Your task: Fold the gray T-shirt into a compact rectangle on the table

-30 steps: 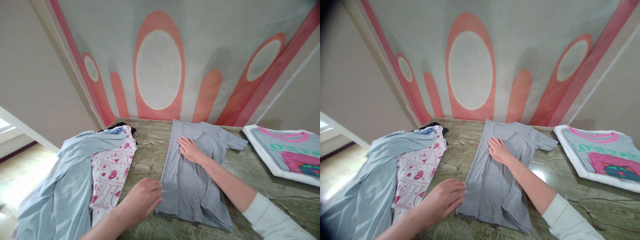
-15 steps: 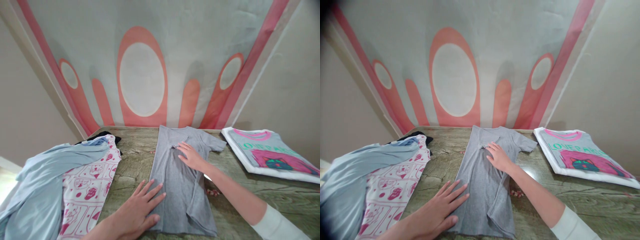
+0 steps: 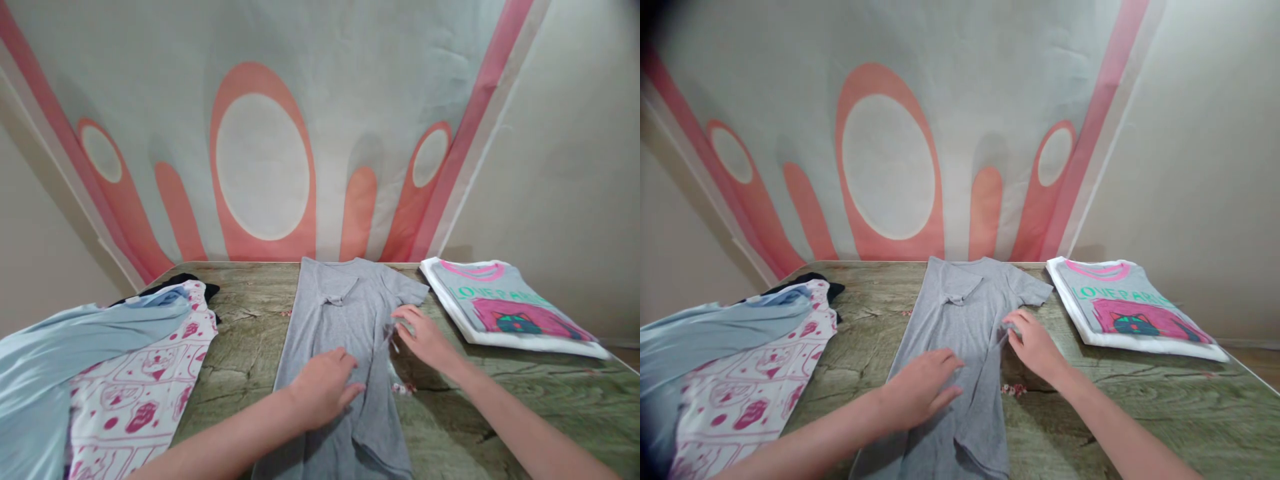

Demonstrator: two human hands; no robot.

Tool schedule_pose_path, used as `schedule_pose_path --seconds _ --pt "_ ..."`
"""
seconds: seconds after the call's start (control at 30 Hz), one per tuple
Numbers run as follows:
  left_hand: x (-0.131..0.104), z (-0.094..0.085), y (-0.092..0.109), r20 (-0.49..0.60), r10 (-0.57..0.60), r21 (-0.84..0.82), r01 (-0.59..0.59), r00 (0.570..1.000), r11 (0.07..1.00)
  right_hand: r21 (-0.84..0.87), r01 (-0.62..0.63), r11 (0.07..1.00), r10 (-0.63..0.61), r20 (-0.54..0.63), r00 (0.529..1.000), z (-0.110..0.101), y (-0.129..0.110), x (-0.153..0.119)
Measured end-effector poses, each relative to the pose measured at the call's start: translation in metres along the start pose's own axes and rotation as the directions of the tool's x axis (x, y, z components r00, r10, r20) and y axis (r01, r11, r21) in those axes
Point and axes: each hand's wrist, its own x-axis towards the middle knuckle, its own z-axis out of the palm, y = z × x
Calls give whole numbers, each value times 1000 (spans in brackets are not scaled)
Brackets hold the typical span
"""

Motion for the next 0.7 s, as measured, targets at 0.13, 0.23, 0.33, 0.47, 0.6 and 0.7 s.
schedule_pose_path --seconds 0.13,0.23,0.33,0.47,0.6,0.7 --pt "27 13 22 7 -114 -88 114 993 990 -101 -150 984 138 -120 983 -10 60 24" --pt "34 18 29 52 -134 -103 139 990 985 -264 -230 937 212 -96 973 -15 103 51" --pt "35 23 29 68 -151 -98 158 986 983 -413 -271 869 302 10 953 -15 129 79" --pt "33 28 24 59 -141 -170 149 988 974 -451 -325 831 385 46 922 -10 142 103" --pt "32 32 21 44 -137 -248 144 990 958 -446 -405 798 479 62 875 -8 149 111" --pt "31 35 22 11 -140 -345 135 990 929 -400 -464 790 537 87 839 -11 150 115"
